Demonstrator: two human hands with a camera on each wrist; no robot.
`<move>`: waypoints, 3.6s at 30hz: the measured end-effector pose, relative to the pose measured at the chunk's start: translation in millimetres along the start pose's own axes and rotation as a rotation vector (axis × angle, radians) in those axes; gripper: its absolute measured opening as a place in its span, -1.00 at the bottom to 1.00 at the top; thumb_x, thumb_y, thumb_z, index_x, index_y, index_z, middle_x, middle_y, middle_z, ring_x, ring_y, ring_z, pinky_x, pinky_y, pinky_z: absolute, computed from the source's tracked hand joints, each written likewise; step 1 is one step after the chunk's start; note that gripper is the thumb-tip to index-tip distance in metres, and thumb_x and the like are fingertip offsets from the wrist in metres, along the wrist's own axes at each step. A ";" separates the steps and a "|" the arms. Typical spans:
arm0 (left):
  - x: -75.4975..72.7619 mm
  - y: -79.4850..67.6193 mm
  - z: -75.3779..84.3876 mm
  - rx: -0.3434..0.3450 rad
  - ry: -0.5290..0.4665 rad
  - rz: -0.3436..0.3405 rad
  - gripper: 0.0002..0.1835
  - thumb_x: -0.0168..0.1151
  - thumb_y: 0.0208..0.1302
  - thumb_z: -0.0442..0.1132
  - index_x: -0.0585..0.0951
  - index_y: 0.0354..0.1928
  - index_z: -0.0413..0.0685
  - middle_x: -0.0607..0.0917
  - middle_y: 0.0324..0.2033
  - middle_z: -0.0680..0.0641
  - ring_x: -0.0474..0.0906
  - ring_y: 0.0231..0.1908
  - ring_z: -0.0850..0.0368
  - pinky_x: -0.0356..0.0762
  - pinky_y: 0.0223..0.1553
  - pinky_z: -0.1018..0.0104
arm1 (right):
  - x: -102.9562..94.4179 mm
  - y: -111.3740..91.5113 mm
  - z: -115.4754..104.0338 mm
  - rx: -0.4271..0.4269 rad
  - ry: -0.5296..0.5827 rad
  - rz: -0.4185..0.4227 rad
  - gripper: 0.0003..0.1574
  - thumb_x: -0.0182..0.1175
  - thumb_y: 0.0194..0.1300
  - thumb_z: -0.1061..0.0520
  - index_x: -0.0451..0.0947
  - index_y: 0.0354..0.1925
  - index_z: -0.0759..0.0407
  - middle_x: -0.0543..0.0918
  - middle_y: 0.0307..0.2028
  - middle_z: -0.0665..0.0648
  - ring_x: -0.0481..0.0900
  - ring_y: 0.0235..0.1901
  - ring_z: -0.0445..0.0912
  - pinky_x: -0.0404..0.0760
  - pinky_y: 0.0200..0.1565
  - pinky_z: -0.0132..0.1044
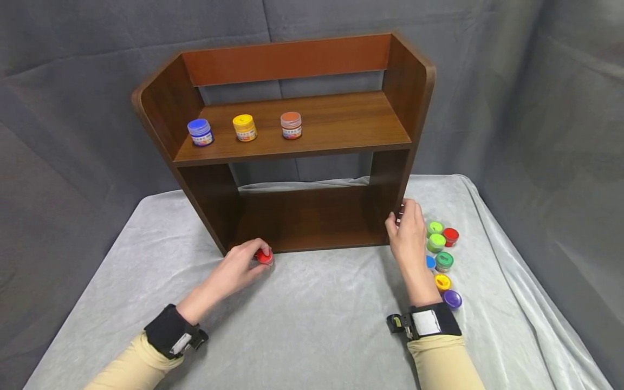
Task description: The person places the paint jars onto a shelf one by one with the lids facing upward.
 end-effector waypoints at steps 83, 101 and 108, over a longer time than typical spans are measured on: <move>-103.9 79.1 136.2 0.368 -0.254 0.150 -0.61 0.38 0.15 -0.23 0.66 0.06 -0.02 0.68 0.05 -0.02 0.60 -0.03 0.20 0.58 0.01 0.30 | 2.0 0.4 -0.3 -0.004 0.029 -0.007 -0.67 0.11 0.28 0.27 0.36 -0.03 0.44 0.52 -0.18 0.45 0.61 -0.18 0.30 0.61 -0.10 0.16; -122.3 109.1 154.8 0.355 -0.269 0.290 -0.57 0.41 0.12 -0.21 0.64 0.08 -0.05 0.69 0.09 -0.05 0.58 0.08 0.18 0.56 0.07 0.25 | 4.5 0.4 1.1 0.008 0.035 -0.019 -0.67 0.09 0.30 0.27 0.35 -0.01 0.43 0.50 -0.18 0.43 0.60 -0.16 0.29 0.61 -0.09 0.16; -123.5 121.2 161.6 0.385 -0.303 0.362 -0.55 0.42 0.10 -0.21 0.63 0.07 -0.15 0.71 0.03 -0.10 0.61 0.03 0.18 0.54 0.05 0.40 | 3.3 1.2 1.2 0.026 0.017 -0.033 -0.65 0.09 0.32 0.25 0.34 0.01 0.42 0.50 -0.15 0.43 0.58 -0.14 0.28 0.61 -0.08 0.16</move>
Point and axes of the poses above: each hand's wrist, its own y-axis towards the middle knuckle, its own x-axis out of the palm, z = x × y, the point moved 9 cm from there along y, towards the middle knuckle
